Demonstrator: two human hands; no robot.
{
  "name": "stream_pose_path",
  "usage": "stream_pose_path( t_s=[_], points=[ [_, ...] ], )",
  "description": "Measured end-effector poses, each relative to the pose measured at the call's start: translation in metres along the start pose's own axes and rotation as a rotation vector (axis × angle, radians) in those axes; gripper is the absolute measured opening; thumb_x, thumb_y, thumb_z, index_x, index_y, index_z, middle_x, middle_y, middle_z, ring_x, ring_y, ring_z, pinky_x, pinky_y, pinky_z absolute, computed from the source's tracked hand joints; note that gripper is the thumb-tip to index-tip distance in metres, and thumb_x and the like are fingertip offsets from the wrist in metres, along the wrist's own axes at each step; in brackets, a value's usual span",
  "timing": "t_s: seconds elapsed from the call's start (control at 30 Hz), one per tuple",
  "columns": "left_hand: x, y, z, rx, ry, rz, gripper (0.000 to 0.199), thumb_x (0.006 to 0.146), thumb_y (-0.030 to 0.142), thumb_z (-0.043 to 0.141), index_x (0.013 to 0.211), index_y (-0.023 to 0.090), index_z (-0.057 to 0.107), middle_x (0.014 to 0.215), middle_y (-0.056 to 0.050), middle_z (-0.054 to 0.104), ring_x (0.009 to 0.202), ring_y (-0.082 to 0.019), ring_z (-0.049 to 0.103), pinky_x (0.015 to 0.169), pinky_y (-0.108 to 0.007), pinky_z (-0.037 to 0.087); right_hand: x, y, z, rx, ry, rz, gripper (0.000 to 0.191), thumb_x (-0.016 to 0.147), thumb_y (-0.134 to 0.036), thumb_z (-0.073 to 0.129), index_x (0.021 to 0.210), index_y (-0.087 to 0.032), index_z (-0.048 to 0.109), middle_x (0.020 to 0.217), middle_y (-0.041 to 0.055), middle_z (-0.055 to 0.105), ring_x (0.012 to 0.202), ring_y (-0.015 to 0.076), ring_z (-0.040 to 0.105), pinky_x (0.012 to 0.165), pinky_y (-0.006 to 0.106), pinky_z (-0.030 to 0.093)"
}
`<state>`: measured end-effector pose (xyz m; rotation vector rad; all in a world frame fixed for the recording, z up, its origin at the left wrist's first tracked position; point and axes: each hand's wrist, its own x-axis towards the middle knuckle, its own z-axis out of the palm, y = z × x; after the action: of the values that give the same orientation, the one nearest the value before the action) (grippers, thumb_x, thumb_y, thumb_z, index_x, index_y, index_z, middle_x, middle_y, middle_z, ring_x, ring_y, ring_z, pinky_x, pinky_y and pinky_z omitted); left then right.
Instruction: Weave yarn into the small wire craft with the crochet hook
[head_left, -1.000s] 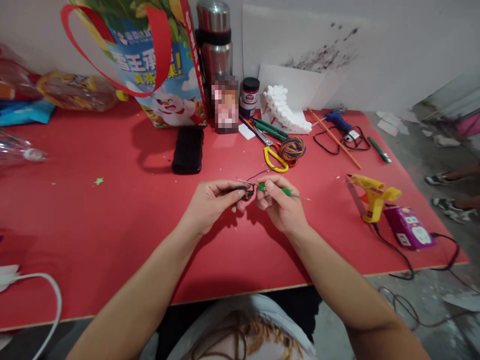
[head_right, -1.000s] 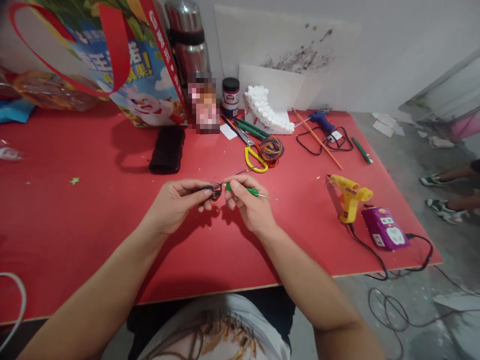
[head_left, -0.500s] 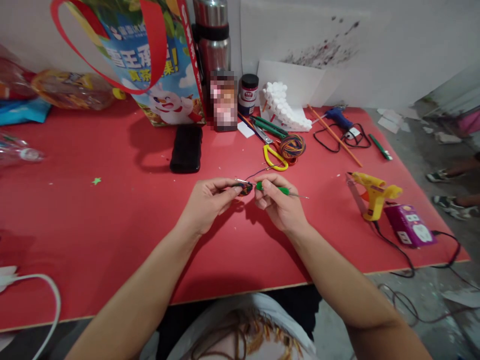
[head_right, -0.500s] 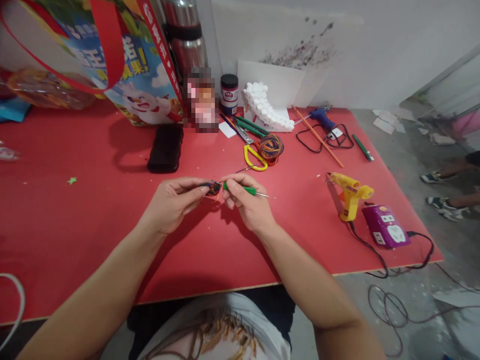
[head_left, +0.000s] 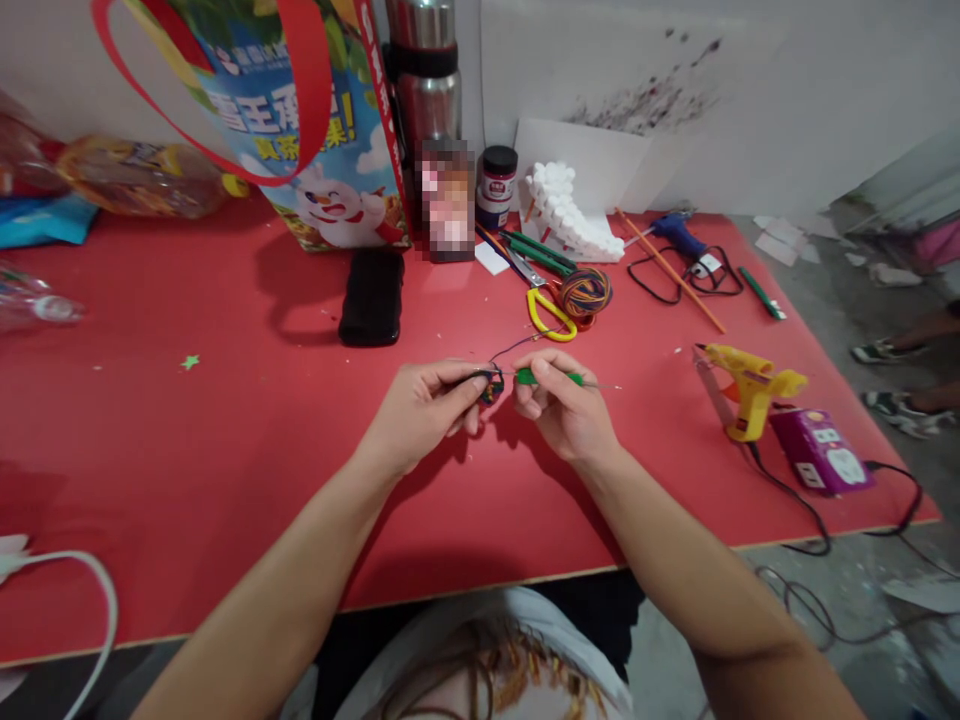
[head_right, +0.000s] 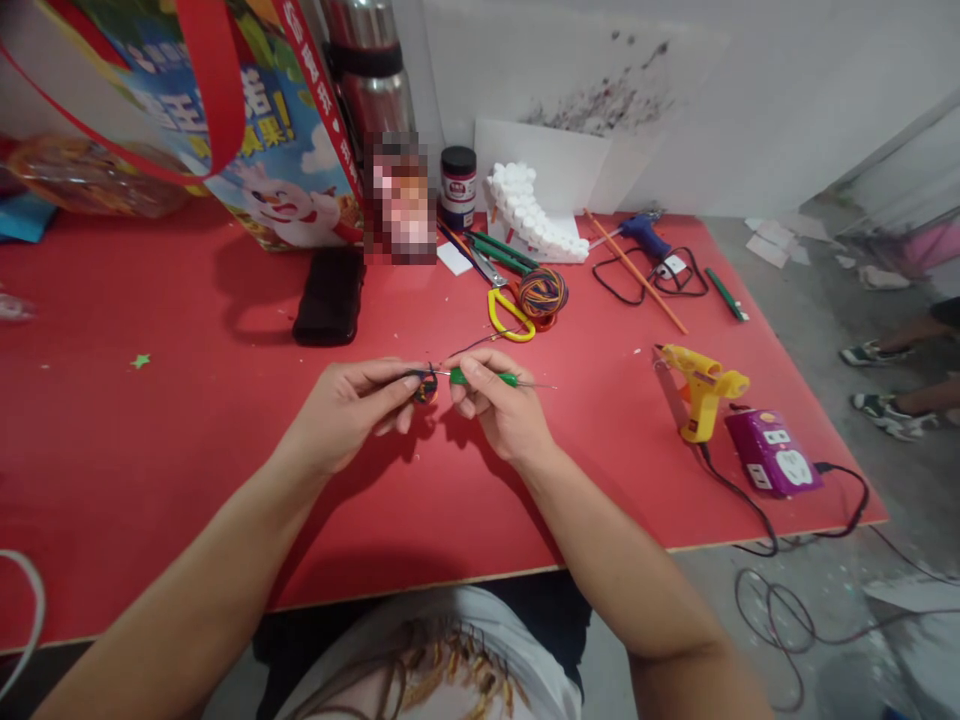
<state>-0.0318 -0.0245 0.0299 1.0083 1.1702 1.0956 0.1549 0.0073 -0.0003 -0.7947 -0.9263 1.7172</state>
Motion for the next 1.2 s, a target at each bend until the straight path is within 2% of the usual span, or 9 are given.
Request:
stream_pose_path(
  t_s=[0.1,0.23,0.3,0.37,0.5,0.7,1.07,1.2],
  points=[
    [0.000,0.000,0.000,-0.032,-0.012,-0.017,0.019,0.082,0.022,0.081,0.100,0.019,0.088,0.067,-0.002,0.074,0.046,-0.008,0.058,0.048,-0.020,0.048,0.000,-0.002,0.000,0.008,0.001,0.009,0.023,0.083,-0.042,0.084,0.085,-0.020,0.079,0.058,-0.0025,0.066,0.045,0.0074,0.046,0.047,0.023,0.036],
    [0.000,-0.001,-0.002,-0.064,-0.016,-0.021,0.016,0.081,0.024,0.082,0.095,0.018,0.087,0.072,-0.006,0.078,0.048,-0.011,0.062,0.040,-0.018,0.041,0.000,-0.005,-0.001,0.021,-0.021,0.014,0.021,0.082,-0.040,0.084,0.080,-0.020,0.079,0.053,-0.0033,0.063,0.042,0.0069,0.041,0.044,0.022,0.031],
    [-0.001,-0.001,-0.002,-0.055,-0.015,-0.011,0.016,0.082,0.025,0.082,0.094,0.016,0.087,0.073,-0.008,0.079,0.053,-0.014,0.068,0.042,-0.020,0.047,0.000,-0.007,-0.002,-0.015,-0.018,0.001,0.021,0.082,-0.040,0.084,0.078,-0.020,0.079,0.051,-0.0036,0.061,0.042,0.0074,0.040,0.043,0.022,0.030],
    [-0.003,0.001,-0.001,-0.041,-0.007,-0.022,0.016,0.082,0.026,0.082,0.094,0.015,0.086,0.069,-0.008,0.078,0.053,-0.017,0.070,0.046,-0.023,0.055,-0.001,-0.009,-0.003,-0.066,-0.003,-0.031,0.021,0.082,-0.040,0.084,0.078,-0.020,0.079,0.051,-0.0033,0.061,0.043,0.0084,0.042,0.043,0.023,0.031],
    [-0.005,0.004,0.001,-0.045,0.032,-0.049,0.017,0.084,0.027,0.081,0.094,0.014,0.085,0.068,-0.008,0.079,0.051,-0.017,0.071,0.051,-0.025,0.060,-0.004,-0.013,-0.006,-0.153,0.016,-0.117,0.018,0.086,-0.039,0.082,0.082,-0.021,0.081,0.056,-0.0020,0.064,0.047,0.0102,0.048,0.043,0.024,0.034],
    [-0.001,-0.003,-0.003,-0.119,0.039,-0.087,0.019,0.084,0.030,0.083,0.092,0.013,0.084,0.079,-0.011,0.083,0.068,-0.024,0.081,0.062,-0.028,0.067,-0.009,-0.016,-0.009,-0.300,0.019,-0.212,0.014,0.093,-0.035,0.078,0.088,-0.022,0.082,0.063,-0.0009,0.067,0.051,0.0112,0.052,0.049,0.026,0.040],
    [0.003,-0.001,0.002,-0.196,0.061,-0.111,0.024,0.072,0.025,0.093,0.088,0.011,0.083,0.082,-0.011,0.083,0.072,-0.024,0.082,0.072,-0.031,0.069,-0.015,-0.016,-0.004,-0.483,0.052,-0.324,0.017,0.098,-0.037,0.074,0.092,-0.022,0.080,0.067,-0.0008,0.069,0.055,0.0119,0.054,0.054,0.028,0.046],
    [0.003,-0.001,0.003,-0.209,0.082,-0.104,0.024,0.072,0.026,0.094,0.086,0.011,0.082,0.080,-0.010,0.082,0.071,-0.023,0.082,0.072,-0.030,0.069,-0.019,-0.015,-0.002,-0.616,0.043,-0.398,0.016,0.102,-0.034,0.068,0.098,-0.023,0.079,0.076,0.0002,0.072,0.064,0.0136,0.062,0.064,0.031,0.051]
  ],
)
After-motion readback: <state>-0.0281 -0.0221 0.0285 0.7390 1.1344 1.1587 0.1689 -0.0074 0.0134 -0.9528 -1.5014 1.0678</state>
